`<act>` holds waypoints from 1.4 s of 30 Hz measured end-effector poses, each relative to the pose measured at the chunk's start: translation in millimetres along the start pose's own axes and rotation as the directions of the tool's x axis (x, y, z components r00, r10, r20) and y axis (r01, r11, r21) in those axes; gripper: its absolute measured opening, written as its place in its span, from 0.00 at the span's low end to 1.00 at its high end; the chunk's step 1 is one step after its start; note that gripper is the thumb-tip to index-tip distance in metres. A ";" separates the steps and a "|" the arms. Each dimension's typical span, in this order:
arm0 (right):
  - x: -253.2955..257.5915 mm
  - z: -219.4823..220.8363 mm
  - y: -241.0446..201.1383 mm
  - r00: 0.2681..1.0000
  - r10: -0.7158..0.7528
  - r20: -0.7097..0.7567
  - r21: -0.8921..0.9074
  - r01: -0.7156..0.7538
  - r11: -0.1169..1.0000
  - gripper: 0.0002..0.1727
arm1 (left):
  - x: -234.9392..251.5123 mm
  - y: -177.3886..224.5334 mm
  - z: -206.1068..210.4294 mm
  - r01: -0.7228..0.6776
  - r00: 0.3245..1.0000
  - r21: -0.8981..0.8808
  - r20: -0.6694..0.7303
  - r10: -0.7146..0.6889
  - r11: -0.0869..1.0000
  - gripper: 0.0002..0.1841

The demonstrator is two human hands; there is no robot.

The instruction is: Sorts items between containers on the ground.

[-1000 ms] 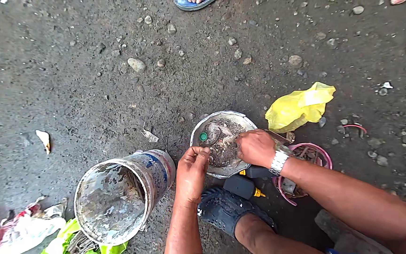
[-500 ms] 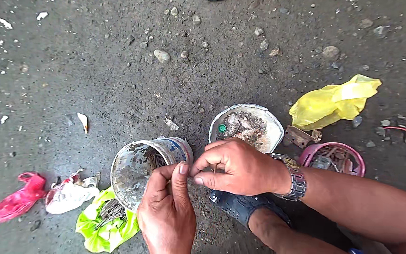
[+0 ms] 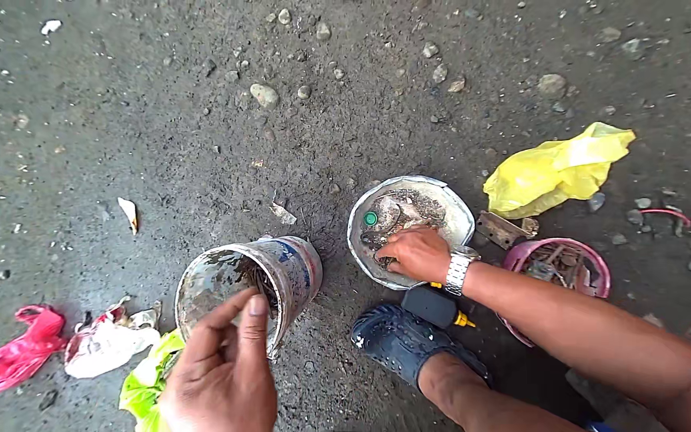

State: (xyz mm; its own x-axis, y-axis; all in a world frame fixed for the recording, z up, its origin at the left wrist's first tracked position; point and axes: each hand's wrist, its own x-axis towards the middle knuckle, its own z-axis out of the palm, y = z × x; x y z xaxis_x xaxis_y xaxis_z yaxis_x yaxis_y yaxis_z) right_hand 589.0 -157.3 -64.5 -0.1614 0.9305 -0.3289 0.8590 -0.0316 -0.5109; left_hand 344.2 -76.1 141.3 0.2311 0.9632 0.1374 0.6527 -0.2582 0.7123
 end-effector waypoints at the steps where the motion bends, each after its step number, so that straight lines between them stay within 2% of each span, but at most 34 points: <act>1: 2.8 1.5 0.1 1.000 0.023 -0.010 0.038 -0.022 0.999 0.10 | -2.4 3.1 6.6 0.010 1.000 -0.013 0.023 -0.010 1.000 0.08; 4: 1.4 -15.0 0.9 0.979 0.194 0.056 0.316 -0.202 0.927 0.14 | -7.5 3.7 21.5 0.064 0.996 -0.083 0.073 -0.058 0.994 0.07; 7: -11.2 -38.2 2.3 0.945 0.288 0.153 0.703 -0.309 0.640 0.14 | -12.8 -0.8 32.2 0.092 0.987 -0.064 0.141 -0.083 0.994 0.09; 9: -20.2 -46.9 1.5 0.937 0.303 0.173 0.808 -0.312 0.501 0.13 | -17.9 -5.7 43.2 0.076 0.980 -0.012 0.188 -0.073 0.997 0.10; 12: -30.3 -56.1 -1.4 0.939 0.302 0.164 0.847 -0.291 0.446 0.12 | -24.3 -8.8 63.7 0.079 0.966 0.030 0.245 -0.084 0.996 0.12; 17: -40.4 -62.7 -16.2 0.958 0.282 0.048 0.872 -0.178 0.455 0.12 | -32.6 -4.8 100.9 0.150 0.883 0.109 0.433 -0.183 0.983 0.19; 20: -46.4 -63.5 -22.0 0.957 0.290 -0.026 0.874 -0.119 0.471 0.11 | -34.9 -1.1 114.8 0.242 0.872 0.011 0.437 -0.222 0.970 0.16; 23: -49.8 -65.1 -27.6 0.953 0.301 -0.027 0.909 -0.101 0.404 0.08 | -35.2 0.9 118.4 0.347 0.859 -0.098 0.431 -0.275 0.933 0.10; 27: -51.3 -66.0 -33.8 0.951 0.308 0.022 0.940 -0.124 0.318 0.08 | -34.7 -1.6 117.2 0.481 0.801 -0.210 0.500 -0.330 0.851 0.07; 31: -51.9 -62.5 -36.8 0.941 0.336 0.029 0.964 -0.115 0.240 0.08 | -36.9 -3.3 116.7 0.520 0.791 -0.280 0.514 -0.332 0.807 0.07; 35: -53.7 -60.9 -37.7 0.940 0.342 -0.002 0.972 -0.078 0.222 0.09 | -37.9 -3.5 113.6 0.537 0.795 -0.322 0.501 -0.341 0.779 0.07; 40: -55.3 -63.6 -39.2 0.940 0.340 -0.001 0.976 -0.073 0.204 0.06 | -39.6 -3.9 110.0 0.710 0.685 -0.473 0.638 -0.352 0.522 0.07; 41: -55.3 -63.9 -39.6 0.942 0.336 -0.002 0.977 -0.069 0.200 0.06 | -40.2 -3.1 107.2 0.693 0.699 -0.480 0.632 -0.336 0.538 0.07; 42: -55.4 -64.1 -40.1 0.941 0.339 -0.007 0.977 -0.066 0.203 0.06 | -41.0 -1.8 101.5 0.631 0.742 -0.467 0.598 -0.305 0.620 0.07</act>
State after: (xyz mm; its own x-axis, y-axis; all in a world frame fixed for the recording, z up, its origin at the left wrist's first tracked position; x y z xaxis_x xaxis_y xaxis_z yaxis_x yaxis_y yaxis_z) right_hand 594.7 -184.2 25.1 0.1430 0.8674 -0.4767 -0.2893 -0.4240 -0.8582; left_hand 406.8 -122.7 64.6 0.4037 0.7483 -0.5263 0.2131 0.4826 0.8495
